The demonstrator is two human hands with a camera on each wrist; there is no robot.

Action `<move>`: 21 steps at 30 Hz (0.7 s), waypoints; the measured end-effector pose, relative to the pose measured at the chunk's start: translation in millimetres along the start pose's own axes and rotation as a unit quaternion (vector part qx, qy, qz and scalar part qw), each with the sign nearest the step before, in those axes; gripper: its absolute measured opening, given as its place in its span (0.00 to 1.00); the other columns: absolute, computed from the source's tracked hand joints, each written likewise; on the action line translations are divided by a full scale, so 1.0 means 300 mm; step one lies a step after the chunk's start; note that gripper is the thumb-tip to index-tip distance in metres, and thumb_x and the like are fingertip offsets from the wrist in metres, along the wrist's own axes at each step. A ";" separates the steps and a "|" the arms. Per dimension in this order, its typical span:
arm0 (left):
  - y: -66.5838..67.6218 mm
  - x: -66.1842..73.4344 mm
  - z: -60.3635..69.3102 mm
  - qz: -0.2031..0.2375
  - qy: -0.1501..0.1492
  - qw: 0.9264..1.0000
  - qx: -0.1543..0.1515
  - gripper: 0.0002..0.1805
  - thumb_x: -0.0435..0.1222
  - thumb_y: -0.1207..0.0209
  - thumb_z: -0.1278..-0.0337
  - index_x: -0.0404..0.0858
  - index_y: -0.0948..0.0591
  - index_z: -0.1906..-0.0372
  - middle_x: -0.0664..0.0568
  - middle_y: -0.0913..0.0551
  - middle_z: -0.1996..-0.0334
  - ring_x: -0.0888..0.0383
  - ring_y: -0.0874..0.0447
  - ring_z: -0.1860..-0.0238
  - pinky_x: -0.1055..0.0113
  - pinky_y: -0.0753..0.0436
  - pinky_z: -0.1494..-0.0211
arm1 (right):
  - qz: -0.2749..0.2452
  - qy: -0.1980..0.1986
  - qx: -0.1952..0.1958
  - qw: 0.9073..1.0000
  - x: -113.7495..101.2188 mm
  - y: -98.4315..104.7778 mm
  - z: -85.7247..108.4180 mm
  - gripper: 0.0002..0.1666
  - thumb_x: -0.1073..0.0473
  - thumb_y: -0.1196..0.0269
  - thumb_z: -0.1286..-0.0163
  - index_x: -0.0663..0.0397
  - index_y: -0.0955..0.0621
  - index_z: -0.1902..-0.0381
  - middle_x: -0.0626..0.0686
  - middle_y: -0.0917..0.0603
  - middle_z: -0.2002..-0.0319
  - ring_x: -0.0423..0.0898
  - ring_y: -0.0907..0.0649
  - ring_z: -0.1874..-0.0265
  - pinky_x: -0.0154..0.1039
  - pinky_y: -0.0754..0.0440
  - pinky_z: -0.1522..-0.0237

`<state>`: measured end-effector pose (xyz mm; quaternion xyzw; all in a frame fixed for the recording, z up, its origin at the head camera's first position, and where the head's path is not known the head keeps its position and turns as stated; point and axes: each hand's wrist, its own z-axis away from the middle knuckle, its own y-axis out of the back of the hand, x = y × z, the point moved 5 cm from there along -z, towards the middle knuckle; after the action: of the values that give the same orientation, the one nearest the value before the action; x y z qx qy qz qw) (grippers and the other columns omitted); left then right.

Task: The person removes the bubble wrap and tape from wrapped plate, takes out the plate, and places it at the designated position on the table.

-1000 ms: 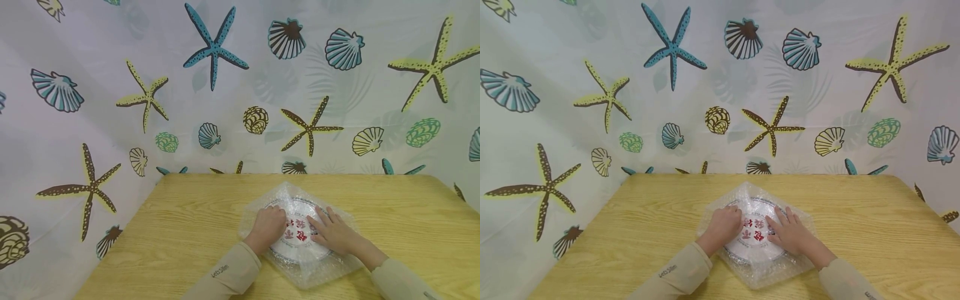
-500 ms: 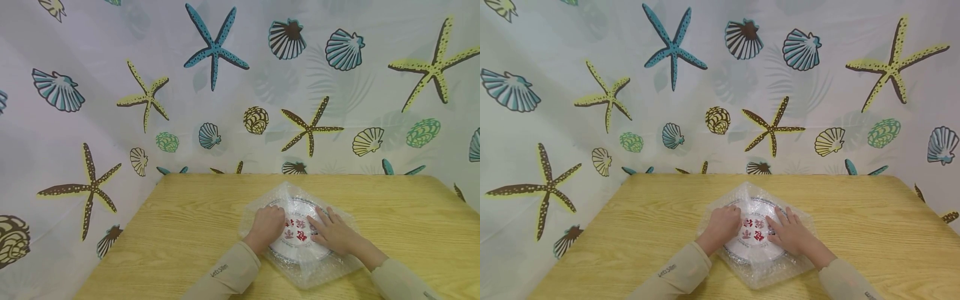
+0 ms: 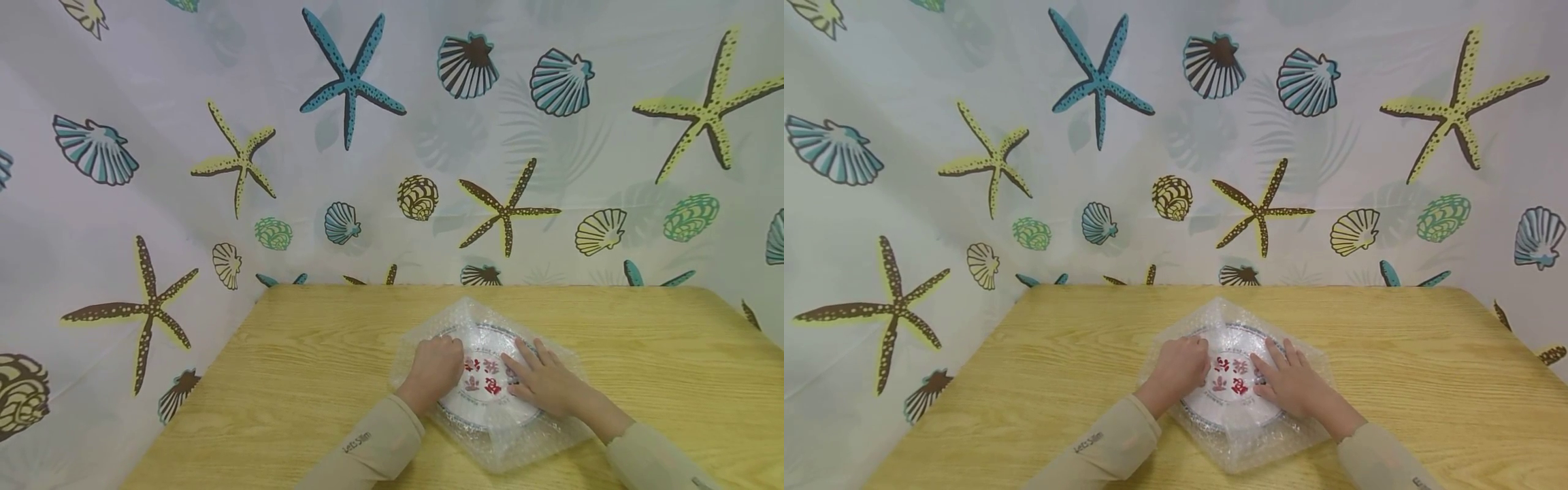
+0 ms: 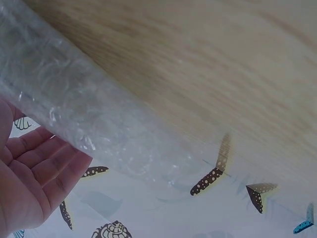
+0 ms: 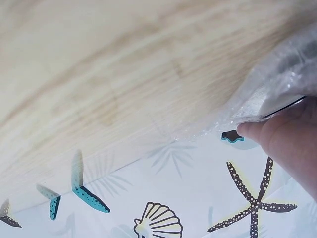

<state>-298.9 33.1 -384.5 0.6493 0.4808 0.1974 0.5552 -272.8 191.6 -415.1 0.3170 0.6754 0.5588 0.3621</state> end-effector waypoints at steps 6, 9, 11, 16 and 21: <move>-0.002 -0.004 0.002 0.005 0.003 1.000 -0.027 0.12 0.43 0.45 0.45 0.42 0.25 0.77 0.55 0.29 0.83 0.61 0.31 0.82 0.69 0.29 0.81 | 0.003 0.004 0.004 1.000 -0.001 0.000 0.001 0.31 0.49 0.50 0.32 0.65 0.35 0.39 0.74 0.46 0.39 0.75 0.50 0.42 0.66 0.48 0.45; 0.000 -0.007 0.004 0.003 0.003 1.000 -0.021 0.12 0.43 0.45 0.45 0.42 0.25 0.78 0.56 0.28 0.83 0.61 0.30 0.82 0.69 0.29 0.82 | 0.008 0.004 0.006 1.000 0.001 -0.002 0.001 0.31 0.48 0.50 0.33 0.65 0.34 0.40 0.74 0.46 0.39 0.75 0.50 0.42 0.66 0.47 0.46; 0.001 -0.008 0.004 0.003 0.003 1.000 -0.013 0.12 0.43 0.44 0.46 0.42 0.26 0.79 0.56 0.29 0.84 0.61 0.30 0.83 0.69 0.29 0.83 | 0.009 0.003 0.006 1.000 0.003 -0.005 0.000 0.31 0.48 0.50 0.33 0.64 0.34 0.39 0.74 0.46 0.39 0.75 0.50 0.41 0.66 0.47 0.45; -0.004 -0.010 0.001 0.008 0.009 1.000 -0.008 0.12 0.42 0.44 0.46 0.42 0.26 0.80 0.56 0.29 0.85 0.61 0.31 0.84 0.69 0.30 0.83 | 0.006 0.001 0.009 1.000 0.008 -0.010 -0.001 0.31 0.48 0.50 0.33 0.64 0.35 0.39 0.74 0.46 0.38 0.74 0.50 0.41 0.66 0.48 0.45; -0.013 -0.011 -0.003 0.008 0.016 0.999 -0.027 0.11 0.43 0.45 0.45 0.42 0.25 0.78 0.56 0.29 0.84 0.61 0.31 0.83 0.69 0.29 0.82 | 0.004 0.001 0.007 1.000 0.012 -0.016 -0.002 0.31 0.48 0.51 0.33 0.64 0.35 0.39 0.73 0.47 0.38 0.74 0.51 0.41 0.66 0.49 0.45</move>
<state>-302.7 30.3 -386.9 0.6346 0.4787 0.2258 0.5632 -275.3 193.6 -420.4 0.3221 0.6783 0.5556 0.3570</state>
